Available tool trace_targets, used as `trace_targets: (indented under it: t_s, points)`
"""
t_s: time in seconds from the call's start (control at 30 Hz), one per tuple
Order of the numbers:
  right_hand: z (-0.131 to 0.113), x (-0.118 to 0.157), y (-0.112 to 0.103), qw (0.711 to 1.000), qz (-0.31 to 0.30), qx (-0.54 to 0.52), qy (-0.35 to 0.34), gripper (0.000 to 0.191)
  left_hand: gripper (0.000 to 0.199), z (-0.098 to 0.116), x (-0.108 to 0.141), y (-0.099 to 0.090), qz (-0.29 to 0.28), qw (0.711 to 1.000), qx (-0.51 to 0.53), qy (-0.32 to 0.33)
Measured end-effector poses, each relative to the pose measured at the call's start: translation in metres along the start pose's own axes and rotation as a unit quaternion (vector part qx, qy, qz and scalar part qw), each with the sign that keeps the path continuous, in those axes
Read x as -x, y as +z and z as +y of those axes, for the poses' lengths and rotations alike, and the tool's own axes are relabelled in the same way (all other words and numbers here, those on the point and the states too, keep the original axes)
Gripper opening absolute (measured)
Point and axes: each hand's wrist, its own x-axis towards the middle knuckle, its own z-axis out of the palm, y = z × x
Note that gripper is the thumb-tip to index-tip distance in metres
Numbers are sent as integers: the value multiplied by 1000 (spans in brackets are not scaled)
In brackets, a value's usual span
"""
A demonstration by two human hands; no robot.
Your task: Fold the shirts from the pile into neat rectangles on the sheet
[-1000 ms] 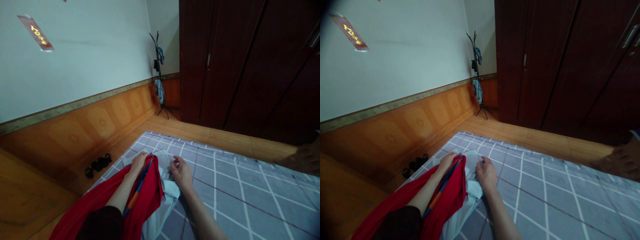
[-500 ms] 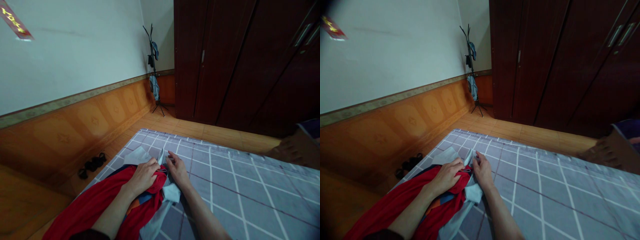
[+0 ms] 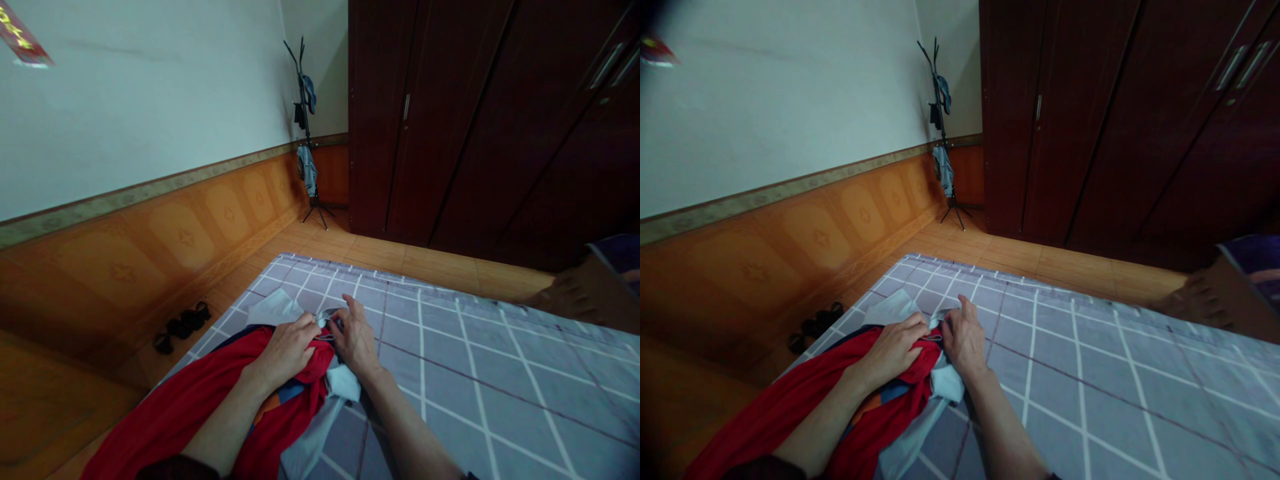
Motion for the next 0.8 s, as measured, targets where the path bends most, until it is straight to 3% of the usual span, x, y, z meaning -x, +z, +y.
trace_targets:
  t_s: [0.17,0.37,0.6,0.8]
  points:
    - [-4,-2,-3,998,45,-49,0,9,24,2,2,1,35,999,-18,3]
    - [-8,-5,-2,985,41,-165,4,9,18,6,1,4,28,999,-27,26]
    - [-6,-9,0,977,39,-209,29,12,22,6,0,6,34,998,-28,44]
    - [-12,-10,-2,967,39,-246,54,13,24,1,-2,8,19,1000,-23,1]
